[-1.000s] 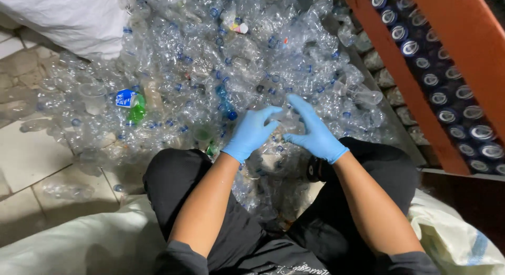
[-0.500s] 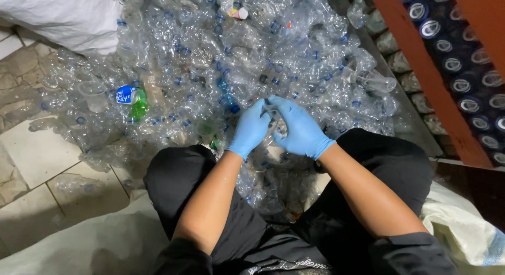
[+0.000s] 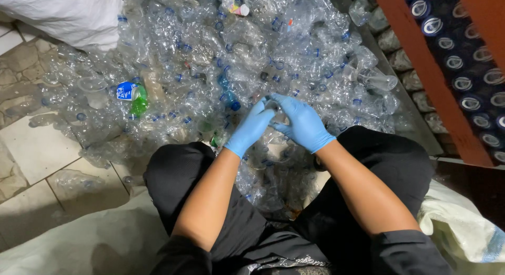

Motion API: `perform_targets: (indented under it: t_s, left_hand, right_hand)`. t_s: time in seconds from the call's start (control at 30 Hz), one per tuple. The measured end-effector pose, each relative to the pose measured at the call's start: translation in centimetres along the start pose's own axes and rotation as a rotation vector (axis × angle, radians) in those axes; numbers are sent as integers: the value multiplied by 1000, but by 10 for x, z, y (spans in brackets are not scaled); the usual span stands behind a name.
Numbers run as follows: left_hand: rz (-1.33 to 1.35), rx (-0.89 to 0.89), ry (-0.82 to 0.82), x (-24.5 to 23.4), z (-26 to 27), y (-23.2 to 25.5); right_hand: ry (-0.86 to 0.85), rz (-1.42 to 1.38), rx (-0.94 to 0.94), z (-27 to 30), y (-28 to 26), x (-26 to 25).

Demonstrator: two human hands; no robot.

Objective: The person sits on the floor surrounded by a large pile of empty plastic bottles. They pick up individual bottles, squeeze them to collapse them, and place them into a large white sack. The person repeats this process continuously throughout the video.

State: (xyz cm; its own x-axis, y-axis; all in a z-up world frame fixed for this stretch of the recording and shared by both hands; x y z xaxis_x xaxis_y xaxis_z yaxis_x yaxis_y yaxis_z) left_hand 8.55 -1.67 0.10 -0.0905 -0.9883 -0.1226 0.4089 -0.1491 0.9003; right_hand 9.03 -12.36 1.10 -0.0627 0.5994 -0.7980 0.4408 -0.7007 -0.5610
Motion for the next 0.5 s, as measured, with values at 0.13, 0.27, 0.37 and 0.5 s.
perform_targets:
  t_s: [0.13, 0.27, 0.37, 0.5]
  left_hand:
    - [113, 1, -31, 3, -18, -32]
    - [486, 99, -200, 12, -9, -13]
    - [315, 353, -168, 7, 4, 20]
    - [153, 470, 41, -4, -6, 17]
  right_hand:
    - [-60, -13, 90, 1, 9, -10]
    - [69, -126, 166, -6, 19, -32]
    - [141, -173, 239, -11, 10, -43]
    - [170, -188, 285, -9, 8, -43]
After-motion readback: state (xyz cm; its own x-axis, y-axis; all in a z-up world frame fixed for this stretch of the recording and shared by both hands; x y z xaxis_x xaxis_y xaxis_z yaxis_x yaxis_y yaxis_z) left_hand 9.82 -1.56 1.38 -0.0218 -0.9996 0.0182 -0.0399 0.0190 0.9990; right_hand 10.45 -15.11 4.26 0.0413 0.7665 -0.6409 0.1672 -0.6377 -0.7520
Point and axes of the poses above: each hand's wrist, its own z-axis away from the middle knuckle, its own x-axis out of the palm, y = z × x, the point moved 9 cm from there along -z, towards the middle knuckle, and after that the axes turned 10 degrees about y, right-handed, at the moved point
